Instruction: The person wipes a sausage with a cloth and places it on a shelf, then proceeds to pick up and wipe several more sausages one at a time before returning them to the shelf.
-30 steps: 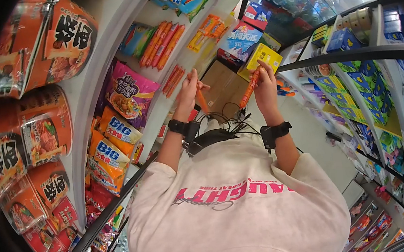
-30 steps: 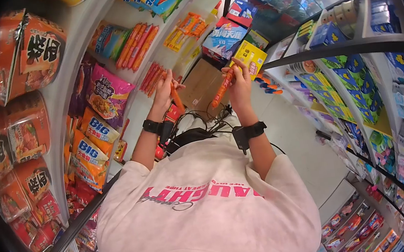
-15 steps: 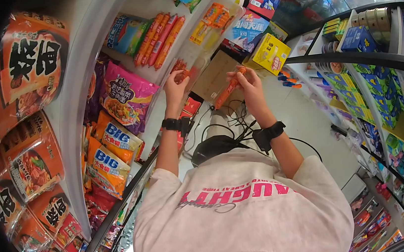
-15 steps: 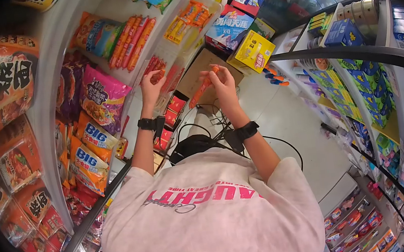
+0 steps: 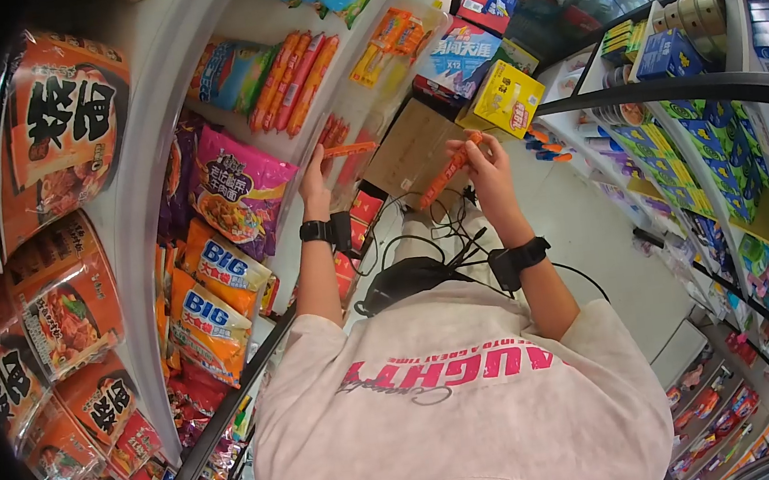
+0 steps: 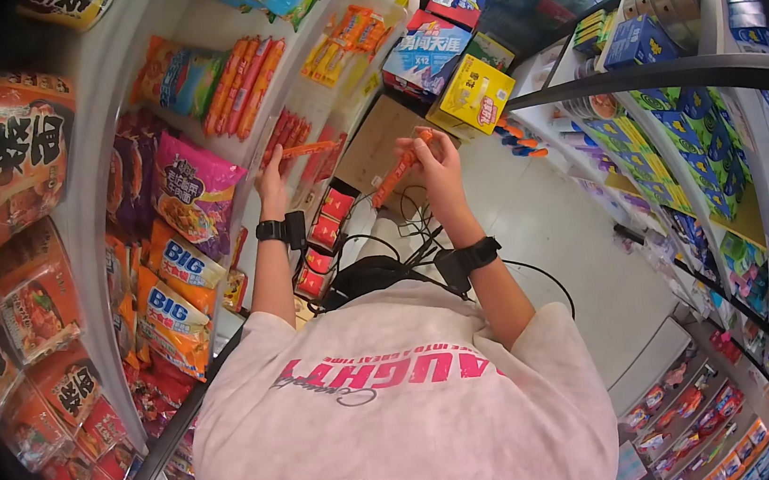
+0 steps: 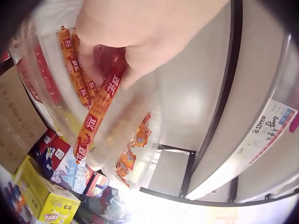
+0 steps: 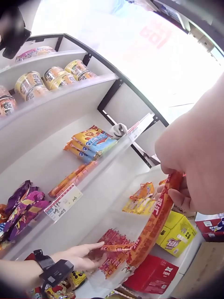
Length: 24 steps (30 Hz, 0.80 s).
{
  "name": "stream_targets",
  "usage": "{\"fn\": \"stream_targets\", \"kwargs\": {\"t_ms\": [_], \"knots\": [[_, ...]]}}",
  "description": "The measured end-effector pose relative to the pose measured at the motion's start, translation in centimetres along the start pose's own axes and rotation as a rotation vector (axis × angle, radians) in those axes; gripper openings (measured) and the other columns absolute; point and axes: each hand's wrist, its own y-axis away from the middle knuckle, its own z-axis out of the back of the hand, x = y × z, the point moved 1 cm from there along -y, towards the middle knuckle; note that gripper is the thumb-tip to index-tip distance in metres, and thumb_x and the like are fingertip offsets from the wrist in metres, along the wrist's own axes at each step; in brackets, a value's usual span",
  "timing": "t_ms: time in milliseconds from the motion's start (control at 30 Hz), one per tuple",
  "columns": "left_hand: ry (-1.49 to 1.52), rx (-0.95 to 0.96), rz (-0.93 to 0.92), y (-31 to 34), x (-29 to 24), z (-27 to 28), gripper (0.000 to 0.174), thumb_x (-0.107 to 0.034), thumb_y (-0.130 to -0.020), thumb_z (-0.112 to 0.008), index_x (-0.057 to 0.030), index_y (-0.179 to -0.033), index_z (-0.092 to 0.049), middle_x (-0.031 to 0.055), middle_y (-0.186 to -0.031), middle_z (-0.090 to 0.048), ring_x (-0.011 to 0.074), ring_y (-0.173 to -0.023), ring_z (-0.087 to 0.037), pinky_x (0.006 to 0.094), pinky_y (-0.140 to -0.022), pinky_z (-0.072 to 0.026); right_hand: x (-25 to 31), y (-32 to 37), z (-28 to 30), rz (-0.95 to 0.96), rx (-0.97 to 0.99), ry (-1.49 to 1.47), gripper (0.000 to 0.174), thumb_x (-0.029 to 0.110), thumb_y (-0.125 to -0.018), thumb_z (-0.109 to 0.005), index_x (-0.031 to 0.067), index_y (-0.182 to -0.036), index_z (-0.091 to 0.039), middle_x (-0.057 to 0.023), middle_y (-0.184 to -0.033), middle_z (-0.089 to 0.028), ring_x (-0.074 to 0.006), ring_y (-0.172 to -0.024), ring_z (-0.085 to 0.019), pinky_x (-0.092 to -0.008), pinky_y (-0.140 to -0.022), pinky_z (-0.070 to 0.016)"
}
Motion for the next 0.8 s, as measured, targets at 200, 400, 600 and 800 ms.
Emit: {"fn": "stream_targets", "kwargs": {"t_ms": [200,400,600,800], "knots": [[-0.082,0.023,-0.037,0.4,0.1,1.5,0.035,-0.02,-0.087,-0.083,0.0001,-0.107,-0.063,0.0114,-0.1,-0.07,0.0178,-0.09,-0.071,0.0305,-0.077,-0.0624,-0.1,0.6,0.0,-0.009,-0.014,-0.014,0.029,0.018,-0.106,-0.055,0.0036,-0.131,-0.052,-0.0107,-0.115,-0.072,-0.0156,-0.103,-0.069,-0.0255,-0.079,-0.048],[-0.628,0.126,-0.286,-1.4,1.8,3.6,0.041,-0.024,-0.087,-0.083,0.0023,-0.113,-0.066,0.01,-0.09,-0.074,0.0176,-0.074,-0.072,0.0288,-0.073,-0.0587,-0.5,0.7,-0.2,-0.034,-0.019,-0.017,0.03,0.018,-0.106,-0.056,0.0035,-0.131,-0.051,-0.011,-0.116,-0.072,-0.0164,-0.104,-0.069,-0.0251,-0.078,-0.048],[-1.016,0.113,-0.564,1.2,0.2,2.3,0.031,-0.028,-0.089,-0.079,0.0015,-0.099,-0.074,0.0153,-0.087,-0.077,0.0201,-0.076,-0.073,0.0323,-0.069,-0.0559,-0.7,0.8,-0.5,-0.047,-0.01,-0.015,0.03,0.018,-0.105,-0.056,0.0035,-0.13,-0.051,-0.0114,-0.117,-0.072,-0.0172,-0.105,-0.068,-0.0253,-0.079,-0.0483],[-1.492,0.128,-0.632,-0.1,1.4,2.2,0.028,-0.026,-0.087,-0.078,-0.0055,-0.104,-0.071,0.0168,-0.098,-0.072,0.0363,-0.094,-0.07,0.0441,-0.08,-0.0547,-1.0,0.0,-1.1,-0.042,0.01,-0.004,0.03,0.019,-0.105,-0.057,0.0036,-0.13,-0.051,-0.0117,-0.117,-0.072,-0.0181,-0.107,-0.068,-0.0268,-0.082,-0.0501]]}}
